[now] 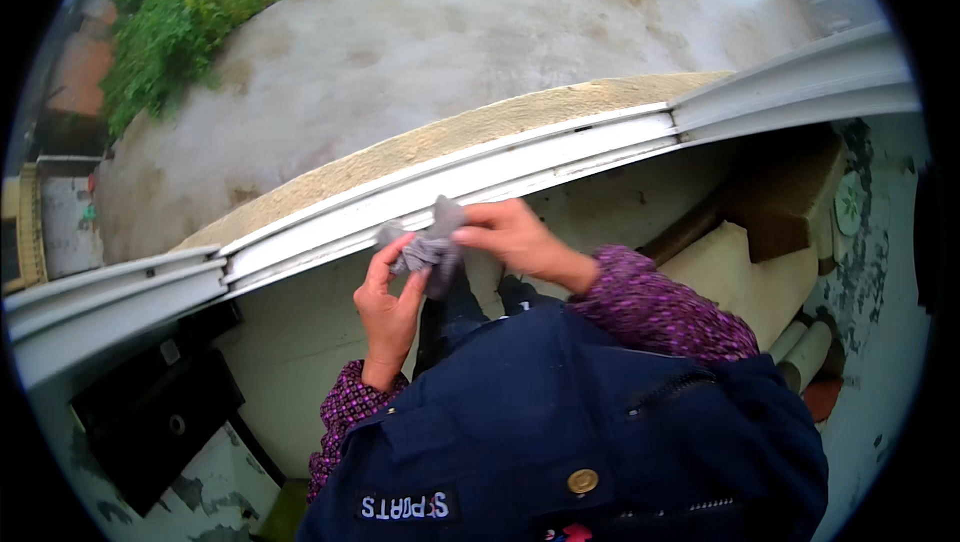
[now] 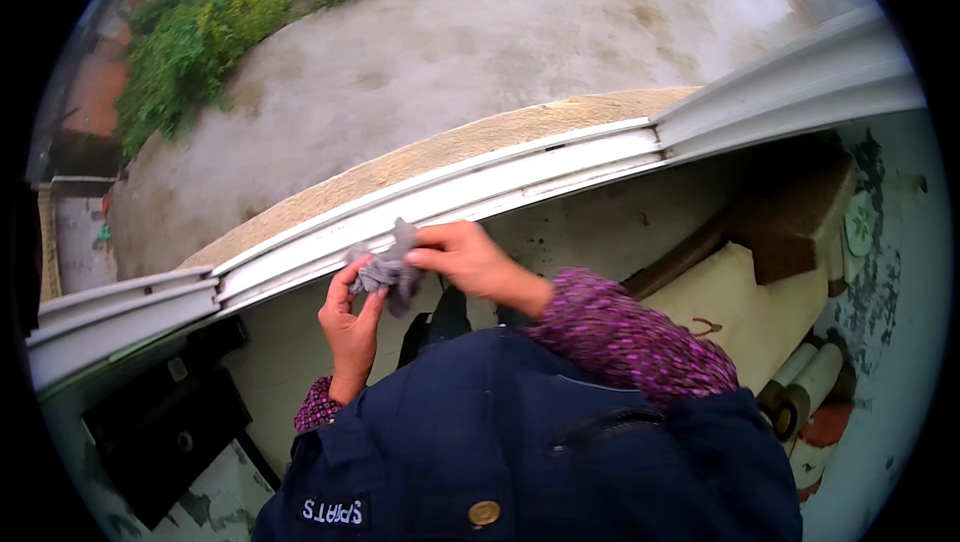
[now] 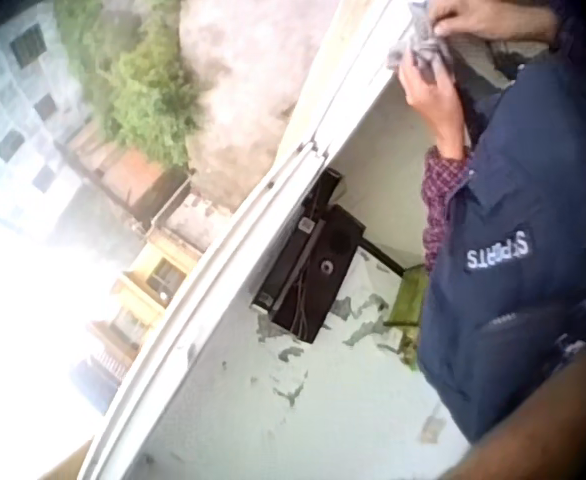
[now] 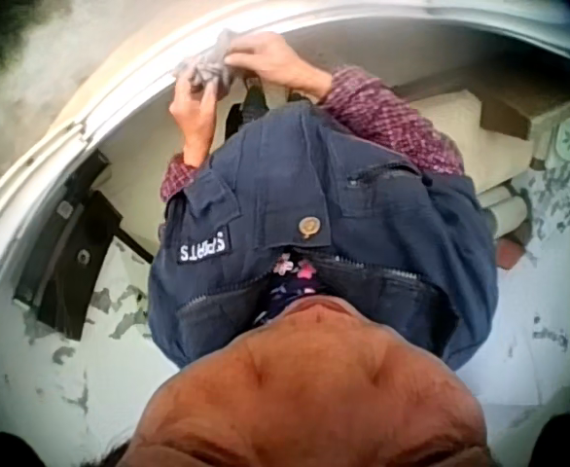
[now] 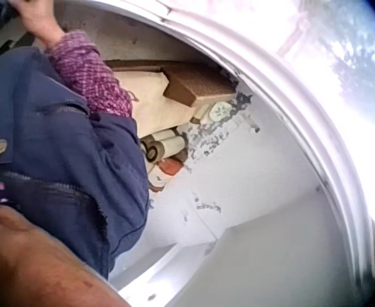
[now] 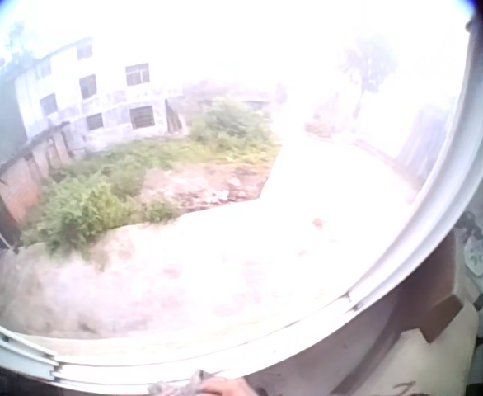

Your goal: The person wipes the exterior window frame with a cloth, moving along the top and side edges. They dip the cloth into a bucket of water and wring it out before resuming wiping the frame.

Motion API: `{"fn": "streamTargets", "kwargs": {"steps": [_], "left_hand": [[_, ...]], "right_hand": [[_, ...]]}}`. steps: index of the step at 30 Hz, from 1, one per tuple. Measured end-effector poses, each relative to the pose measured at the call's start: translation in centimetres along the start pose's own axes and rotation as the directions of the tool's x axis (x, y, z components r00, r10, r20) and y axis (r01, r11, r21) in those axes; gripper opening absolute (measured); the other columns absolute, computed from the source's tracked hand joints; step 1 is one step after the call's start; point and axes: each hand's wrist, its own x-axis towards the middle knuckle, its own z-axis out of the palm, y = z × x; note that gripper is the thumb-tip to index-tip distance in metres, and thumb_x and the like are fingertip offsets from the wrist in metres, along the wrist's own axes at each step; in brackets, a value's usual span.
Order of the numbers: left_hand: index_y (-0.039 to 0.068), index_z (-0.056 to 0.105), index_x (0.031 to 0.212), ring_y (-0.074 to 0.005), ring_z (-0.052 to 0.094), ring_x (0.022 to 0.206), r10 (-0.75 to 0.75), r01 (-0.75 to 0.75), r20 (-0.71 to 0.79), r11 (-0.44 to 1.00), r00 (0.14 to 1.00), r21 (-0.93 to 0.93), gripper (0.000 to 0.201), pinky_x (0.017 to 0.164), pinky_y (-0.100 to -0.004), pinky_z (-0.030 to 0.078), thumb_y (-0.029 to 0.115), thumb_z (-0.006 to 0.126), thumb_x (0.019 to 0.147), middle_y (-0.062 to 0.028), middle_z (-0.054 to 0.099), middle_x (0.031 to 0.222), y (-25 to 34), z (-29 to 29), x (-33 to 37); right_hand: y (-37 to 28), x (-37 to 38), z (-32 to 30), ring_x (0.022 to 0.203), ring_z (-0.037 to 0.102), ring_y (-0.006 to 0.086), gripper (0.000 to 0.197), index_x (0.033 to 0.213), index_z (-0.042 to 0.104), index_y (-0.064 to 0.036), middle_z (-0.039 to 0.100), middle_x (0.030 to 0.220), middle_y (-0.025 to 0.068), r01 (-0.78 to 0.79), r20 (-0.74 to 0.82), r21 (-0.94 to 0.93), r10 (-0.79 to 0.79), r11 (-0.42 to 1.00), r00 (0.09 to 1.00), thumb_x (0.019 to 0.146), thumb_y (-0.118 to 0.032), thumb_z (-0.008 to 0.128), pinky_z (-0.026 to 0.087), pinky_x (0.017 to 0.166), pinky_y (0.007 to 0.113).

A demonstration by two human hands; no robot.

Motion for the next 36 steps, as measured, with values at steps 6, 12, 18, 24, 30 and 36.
{"fn": "streamTargets", "kwargs": {"steps": [6,12,18,24,30,36], "left_hand": [[0.004,0.063,0.097,-0.0244,0.061,0.091,0.141,-0.156,0.066,0.911,0.988,0.383,0.026,0.081,-0.0319,0.047,0.002,0.068,0.072,-0.0113,0.064,0.093,0.4,-0.5,-2.4],[0.007,0.064,0.090,-0.0281,0.058,0.091,0.232,-0.068,-0.130,0.687,0.964,0.724,0.019,0.079,-0.0351,0.046,0.003,0.067,0.072,-0.0114,0.061,0.093,-0.6,-1.0,-3.3],[0.005,0.059,0.088,-0.0317,0.039,0.107,0.269,-0.024,-0.304,0.784,0.914,0.621,0.010,0.094,-0.0400,0.031,0.006,0.061,0.078,-0.0154,0.046,0.110,0.8,0.4,-5.6],[0.005,0.060,0.090,-0.0247,0.056,0.078,0.062,0.102,-0.221,0.745,0.973,0.659,0.009,0.070,-0.0289,0.046,0.009,0.058,0.082,-0.0092,0.054,0.092,1.0,1.5,-5.7],[0.002,0.060,0.098,-0.0137,0.057,0.061,-0.014,0.141,-0.360,0.934,0.933,0.329,0.014,0.056,-0.0272,0.047,0.011,0.053,0.090,-0.0043,0.059,0.070,2.3,1.7,-5.4],[-0.002,0.056,0.101,-0.0146,0.057,0.089,0.160,-0.160,-0.559,0.986,0.813,0.049,0.023,0.081,-0.0270,0.045,0.018,0.046,0.096,-0.0083,0.058,0.096,3.4,3.1,-3.2]], "right_hand": [[-0.4,-8.4,-7.3,0.085,0.058,0.0128,0.028,0.111,0.057,0.0019,0.061,0.093,0.0059,0.032,-0.251,0.450,0.092,0.892,0.964,0.091,-0.018,0.051,0.046,0.081,0.028],[0.7,-14.2,-13.9,0.088,0.054,0.0107,0.034,0.106,0.054,-0.0021,0.056,0.092,0.0039,0.037,-0.278,0.188,0.017,0.981,0.960,0.077,-0.014,0.069,0.043,0.080,0.026],[4.2,-16.9,-17.8,0.058,0.047,0.0090,0.027,0.093,0.058,-0.0001,0.047,0.061,-0.0056,-0.214,-0.313,0.072,0.226,0.974,0.922,0.073,-0.013,0.072,0.039,0.055,0.028],[4.5,-16.5,-19.2,0.063,0.052,0.0268,0.022,0.084,0.064,0.0005,0.050,0.067,0.0088,-0.067,-0.276,-0.754,-0.221,0.654,0.935,0.077,-0.020,0.068,0.041,0.059,0.034],[3.0,-17.2,-18.4,0.054,0.051,0.0149,0.014,0.083,0.063,-0.0004,0.056,0.066,0.0014,-0.289,-0.502,-0.403,0.053,0.868,0.863,0.085,-0.014,0.062,0.040,0.052,0.027],[-0.3,-15.6,-16.3,0.073,0.061,0.0130,0.016,0.104,0.052,-0.0018,0.063,0.085,0.0081,0.145,-0.672,-0.094,-0.171,0.985,0.721,0.089,-0.005,0.056,0.048,0.060,0.022]]}}
